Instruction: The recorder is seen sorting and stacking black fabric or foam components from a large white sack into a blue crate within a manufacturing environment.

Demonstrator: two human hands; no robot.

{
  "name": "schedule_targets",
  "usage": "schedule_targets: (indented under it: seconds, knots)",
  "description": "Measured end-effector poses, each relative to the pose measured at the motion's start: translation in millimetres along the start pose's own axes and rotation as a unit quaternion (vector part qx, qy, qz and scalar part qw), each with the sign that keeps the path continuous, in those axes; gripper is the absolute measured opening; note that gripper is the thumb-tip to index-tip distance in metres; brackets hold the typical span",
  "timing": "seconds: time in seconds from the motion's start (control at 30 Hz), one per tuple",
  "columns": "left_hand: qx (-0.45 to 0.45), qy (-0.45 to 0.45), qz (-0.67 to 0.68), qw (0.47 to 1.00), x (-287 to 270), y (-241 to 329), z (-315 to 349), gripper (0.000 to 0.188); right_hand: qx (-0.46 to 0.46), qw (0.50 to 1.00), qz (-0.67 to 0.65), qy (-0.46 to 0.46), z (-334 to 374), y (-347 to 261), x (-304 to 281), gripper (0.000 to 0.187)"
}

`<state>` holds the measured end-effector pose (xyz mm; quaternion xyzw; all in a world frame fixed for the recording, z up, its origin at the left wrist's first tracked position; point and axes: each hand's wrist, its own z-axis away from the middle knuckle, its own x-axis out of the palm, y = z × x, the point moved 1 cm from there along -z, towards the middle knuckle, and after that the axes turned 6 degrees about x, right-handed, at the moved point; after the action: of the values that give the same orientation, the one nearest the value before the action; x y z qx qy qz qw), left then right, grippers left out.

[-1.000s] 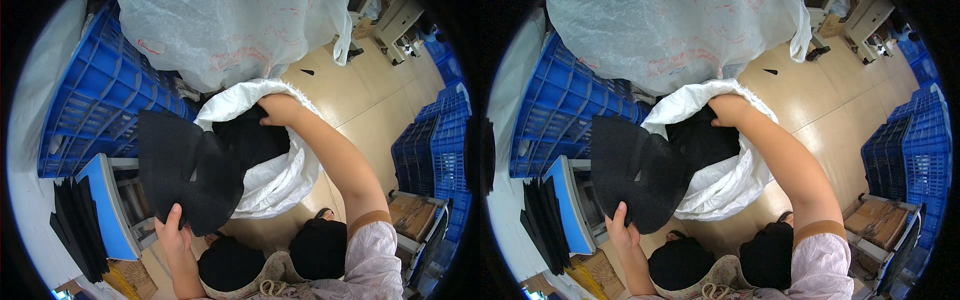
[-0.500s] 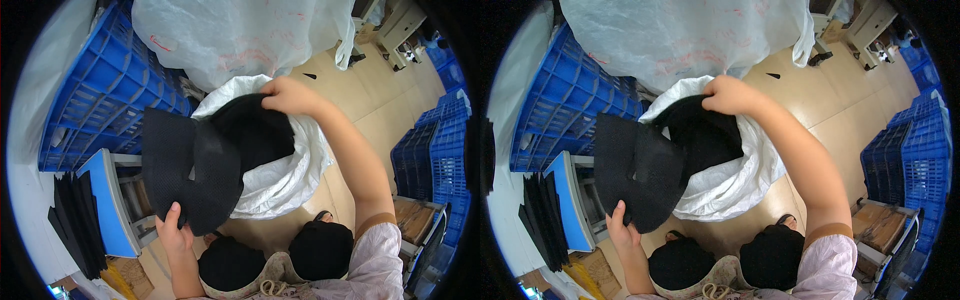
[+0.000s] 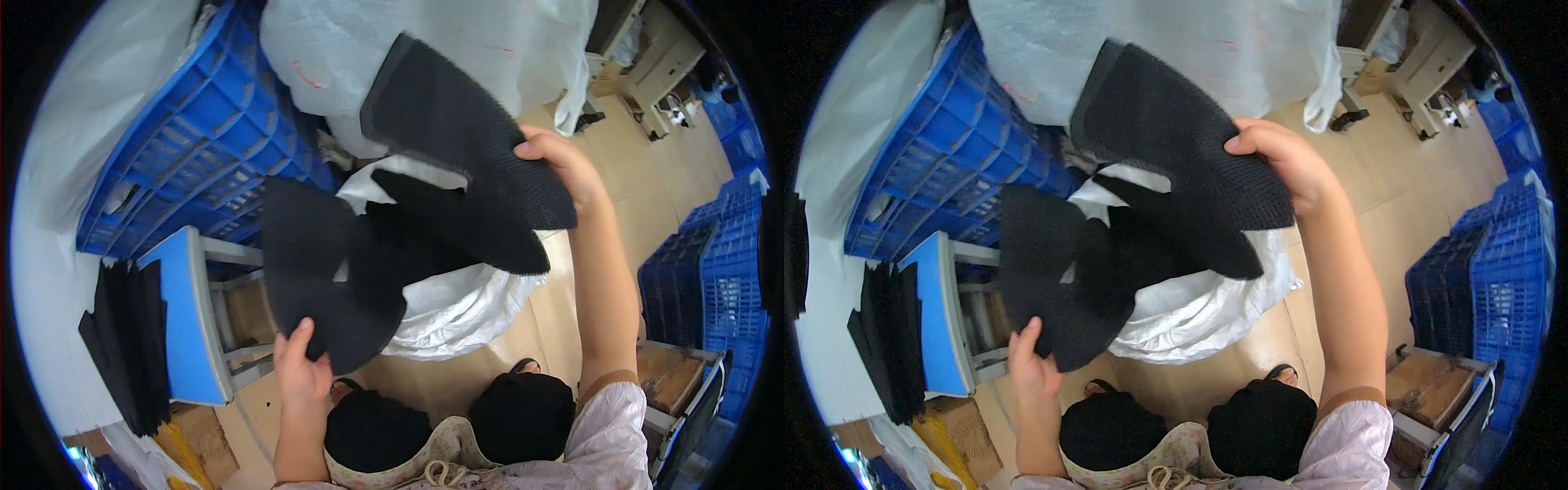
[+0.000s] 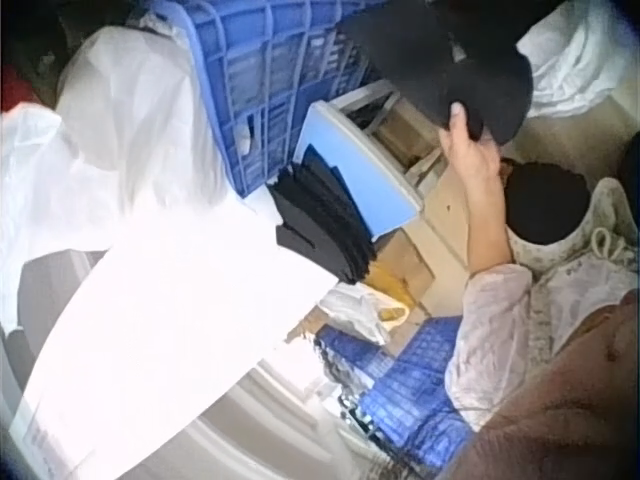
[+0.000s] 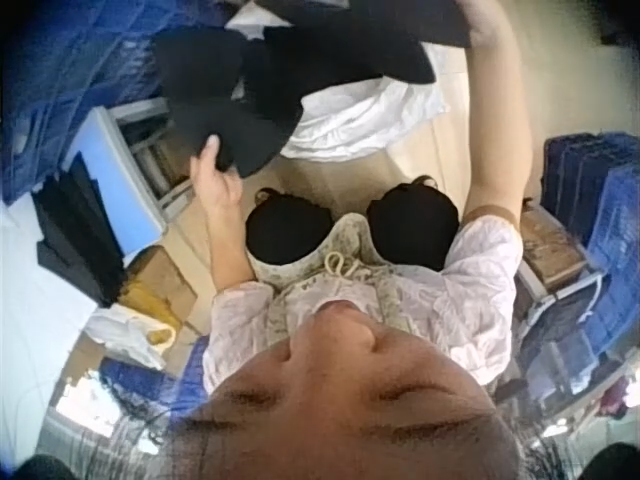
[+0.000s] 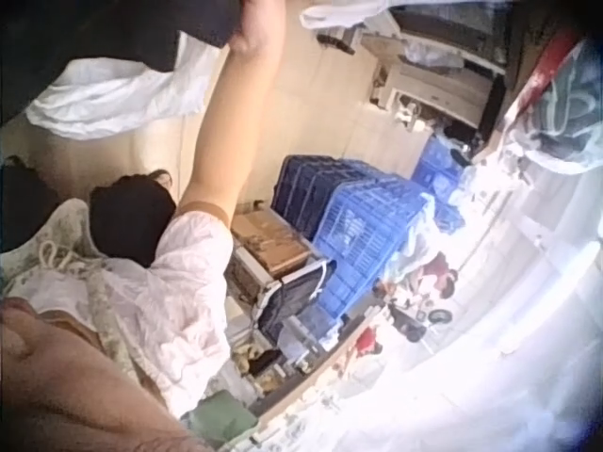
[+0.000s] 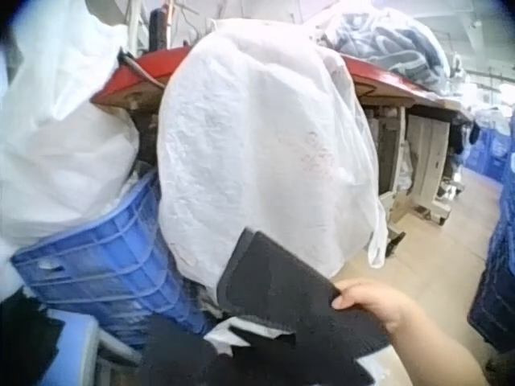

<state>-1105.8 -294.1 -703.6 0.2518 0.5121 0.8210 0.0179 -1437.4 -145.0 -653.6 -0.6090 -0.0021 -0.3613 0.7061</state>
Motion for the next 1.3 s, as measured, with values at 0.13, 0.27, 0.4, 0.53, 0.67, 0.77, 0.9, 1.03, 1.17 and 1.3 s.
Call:
schedule_targets:
  seconds: [0.13, 0.27, 0.4, 0.53, 0.67, 0.77, 0.9, 1.03, 1.17, 1.3]
  knots:
    - [-0.063, -0.010, 0.004, 0.998, -1.8, -4.5, -2.9, 0.046, -0.088, 0.988, -0.107, -0.073, 16.5, -5.5, 60.4, 0.034]
    - [-0.133, -0.010, 0.027, 0.991, -4.8, -3.1, 0.6, 0.043, -0.069, 0.987, -0.132, -0.063, 20.7, 16.0, 105.0, 0.036]
    - [-0.165, -0.015, 0.077, 0.983, -29.8, -20.5, -5.1, 0.041, 0.084, 0.983, -0.142, -0.079, 28.4, 76.8, 112.9, 0.037]
    - [-0.135, -0.103, 0.121, 0.978, -38.7, -28.8, -16.2, 0.043, 0.185, 0.977, -0.109, -0.016, 44.3, 128.5, 106.4, 0.032]
    - [-0.160, -0.245, 0.185, 0.938, -34.5, -13.5, -15.7, 0.047, 0.168, 0.984, -0.055, 0.004, 50.5, 133.7, 104.1, 0.031]
    - [-0.176, -0.270, 0.260, 0.910, -26.8, -7.7, -8.8, 0.051, 0.120, 0.993, 0.017, -0.015, 51.4, 145.7, 107.0, 0.030]
    - [-0.077, -0.081, 0.052, 0.992, -23.8, -9.6, -10.0, 0.057, 0.051, 0.986, 0.109, -0.112, 54.4, 127.9, 108.9, 0.023]
    - [0.007, -0.052, 0.105, 0.993, -24.3, 1.5, -16.7, 0.049, -0.263, 0.732, 0.628, 0.016, 47.8, 115.6, 71.8, 0.036]
    - [0.016, -0.043, 0.092, 0.995, -29.9, 11.0, -12.2, 0.048, -0.035, 0.704, 0.687, -0.174, 70.9, 139.0, 60.6, 0.031]
    - [0.020, -0.057, 0.050, 0.997, -25.5, 3.6, -17.3, 0.044, -0.051, 0.704, 0.686, -0.179, 73.9, 148.1, 58.5, 0.027]
